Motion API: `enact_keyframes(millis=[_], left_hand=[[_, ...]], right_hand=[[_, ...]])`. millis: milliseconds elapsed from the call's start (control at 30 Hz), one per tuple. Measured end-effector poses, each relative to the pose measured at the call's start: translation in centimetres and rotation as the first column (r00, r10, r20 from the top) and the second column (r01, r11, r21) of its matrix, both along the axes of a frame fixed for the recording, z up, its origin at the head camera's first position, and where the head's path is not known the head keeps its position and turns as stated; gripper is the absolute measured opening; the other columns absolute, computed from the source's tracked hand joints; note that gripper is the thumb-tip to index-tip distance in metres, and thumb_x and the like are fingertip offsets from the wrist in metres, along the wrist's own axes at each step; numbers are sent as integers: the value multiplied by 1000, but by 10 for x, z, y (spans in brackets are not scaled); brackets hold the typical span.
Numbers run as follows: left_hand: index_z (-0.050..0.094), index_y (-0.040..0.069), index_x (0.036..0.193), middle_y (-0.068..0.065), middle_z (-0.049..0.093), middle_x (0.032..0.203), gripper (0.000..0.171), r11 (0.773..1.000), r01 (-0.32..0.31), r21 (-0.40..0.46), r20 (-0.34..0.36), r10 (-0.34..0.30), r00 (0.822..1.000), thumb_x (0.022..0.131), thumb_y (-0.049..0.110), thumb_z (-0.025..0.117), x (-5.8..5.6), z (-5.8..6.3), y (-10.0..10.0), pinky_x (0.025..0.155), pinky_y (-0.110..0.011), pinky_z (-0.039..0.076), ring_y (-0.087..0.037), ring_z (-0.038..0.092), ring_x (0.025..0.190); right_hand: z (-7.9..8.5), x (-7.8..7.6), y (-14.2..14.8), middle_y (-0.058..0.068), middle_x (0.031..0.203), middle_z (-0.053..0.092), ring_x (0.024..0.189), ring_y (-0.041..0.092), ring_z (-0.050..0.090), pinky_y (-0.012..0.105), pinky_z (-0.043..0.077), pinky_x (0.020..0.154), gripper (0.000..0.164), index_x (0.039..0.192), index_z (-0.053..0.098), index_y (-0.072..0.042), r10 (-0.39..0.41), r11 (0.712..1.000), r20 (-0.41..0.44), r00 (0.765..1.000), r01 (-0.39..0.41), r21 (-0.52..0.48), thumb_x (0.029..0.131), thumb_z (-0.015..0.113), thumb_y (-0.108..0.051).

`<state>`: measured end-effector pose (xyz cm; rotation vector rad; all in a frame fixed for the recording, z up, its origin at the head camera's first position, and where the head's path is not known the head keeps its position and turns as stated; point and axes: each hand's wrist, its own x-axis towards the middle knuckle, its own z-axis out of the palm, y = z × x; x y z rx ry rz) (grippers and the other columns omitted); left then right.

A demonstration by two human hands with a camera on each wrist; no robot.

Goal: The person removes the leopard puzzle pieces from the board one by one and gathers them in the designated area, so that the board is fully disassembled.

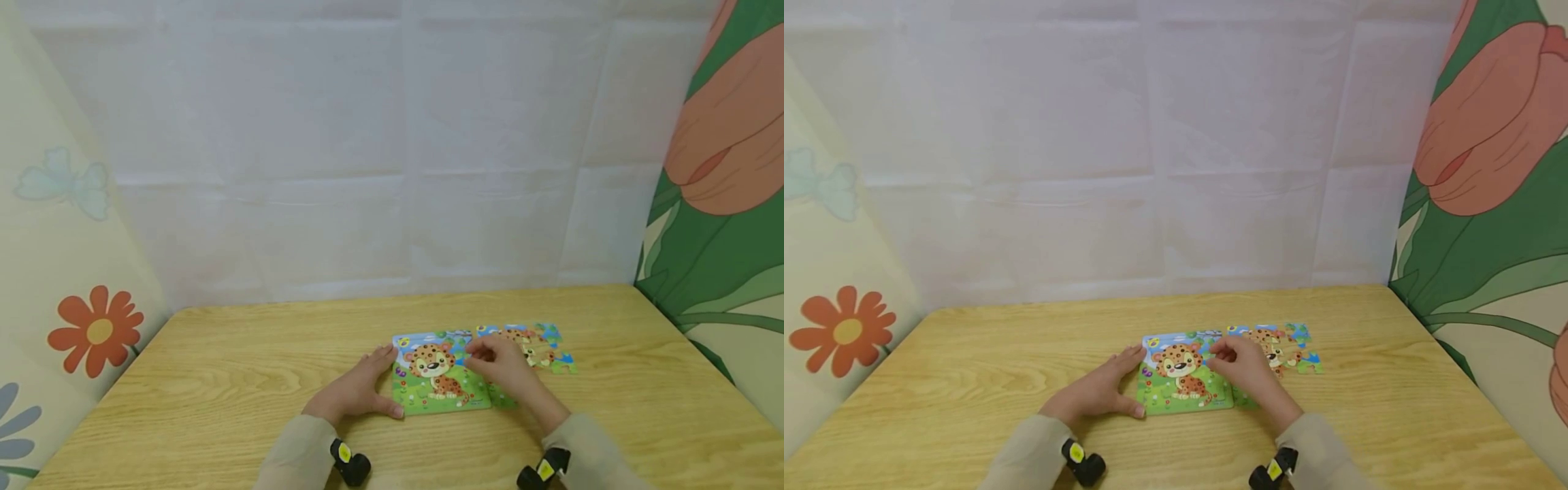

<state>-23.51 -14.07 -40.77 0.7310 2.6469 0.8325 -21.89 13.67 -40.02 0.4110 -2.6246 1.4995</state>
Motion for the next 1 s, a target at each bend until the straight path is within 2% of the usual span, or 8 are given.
enact_keyframes(millis=[167,367,633,800,1000], left_hand=[[21,2,146,-13,13,155,109,1000,3,3,-3,-3,1000,65,45,79,0,0,0,113,-55,10,-38,6,141],[21,1,146,-14,13,154,109,1000,7,6,-7,-7,1000,65,44,80,-1,0,0,113,-54,9,-37,6,141],[21,0,146,-15,14,154,109,1000,11,11,-5,-11,1000,65,43,80,0,0,1,113,-54,10,-38,7,141],[21,1,146,-14,14,154,109,1000,6,7,0,-6,1000,65,44,79,0,0,1,113,-54,10,-37,7,141],[21,2,147,-13,14,155,109,1000,3,-5,-1,-3,1000,65,46,79,1,0,0,113,-54,10,-37,7,141]], right_hand=[[-3,0,-5,3,85,59,76,13,53,20,49,64,24,97,66,-2,78,997,10,997,-79,27,81,71,-20],[-4,0,-11,3,86,59,76,12,53,20,49,67,31,99,66,-1,162,985,-13,987,-161,65,78,73,-22],[-5,-1,-16,4,88,60,73,10,51,22,47,62,37,104,66,-2,247,960,10,969,-247,133,77,75,-26],[-5,-1,-18,0,85,58,72,10,49,22,45,63,41,105,66,-3,249,949,22,968,-248,197,73,77,-28],[-5,-1,-18,0,88,57,78,13,48,26,45,66,40,108,65,-4,259,941,76,963,-269,206,74,77,-22]])
